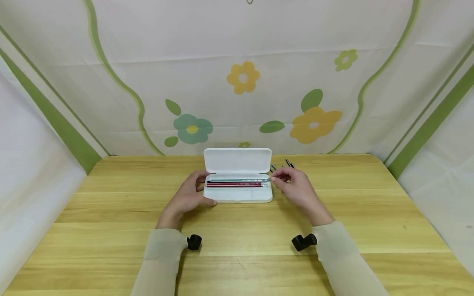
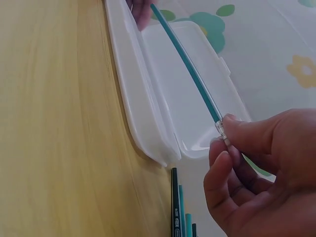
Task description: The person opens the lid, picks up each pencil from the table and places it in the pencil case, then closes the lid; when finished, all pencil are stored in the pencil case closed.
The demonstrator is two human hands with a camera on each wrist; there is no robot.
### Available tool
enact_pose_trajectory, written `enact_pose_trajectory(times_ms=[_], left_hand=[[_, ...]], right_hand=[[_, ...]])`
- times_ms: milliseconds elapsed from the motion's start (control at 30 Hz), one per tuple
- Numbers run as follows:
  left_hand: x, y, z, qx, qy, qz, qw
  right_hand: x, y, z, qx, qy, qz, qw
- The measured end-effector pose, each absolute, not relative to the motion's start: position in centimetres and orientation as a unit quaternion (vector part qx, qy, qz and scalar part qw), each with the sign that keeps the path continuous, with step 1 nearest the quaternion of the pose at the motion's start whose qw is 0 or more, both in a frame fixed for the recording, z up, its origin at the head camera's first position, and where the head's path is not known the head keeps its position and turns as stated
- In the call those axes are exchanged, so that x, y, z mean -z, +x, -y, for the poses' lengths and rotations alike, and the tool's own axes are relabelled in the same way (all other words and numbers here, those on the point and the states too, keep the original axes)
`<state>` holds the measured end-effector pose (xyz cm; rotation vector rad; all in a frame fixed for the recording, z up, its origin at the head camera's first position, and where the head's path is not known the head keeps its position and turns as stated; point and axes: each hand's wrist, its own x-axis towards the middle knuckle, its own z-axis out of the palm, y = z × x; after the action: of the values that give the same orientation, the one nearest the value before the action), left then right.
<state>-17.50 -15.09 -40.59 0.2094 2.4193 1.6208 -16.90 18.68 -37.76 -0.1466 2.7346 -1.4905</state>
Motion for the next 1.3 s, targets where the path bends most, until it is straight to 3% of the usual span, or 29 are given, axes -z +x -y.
enact_pose_trajectory(times_ms=[1300], left_hand=[[40.8, -17.6, 15.1, -0.566, 0.072, -0.813, 0.112]], right_hand=[[39.7, -20.4, -16.3, 0.454, -0.026, -0.89, -0.009]])
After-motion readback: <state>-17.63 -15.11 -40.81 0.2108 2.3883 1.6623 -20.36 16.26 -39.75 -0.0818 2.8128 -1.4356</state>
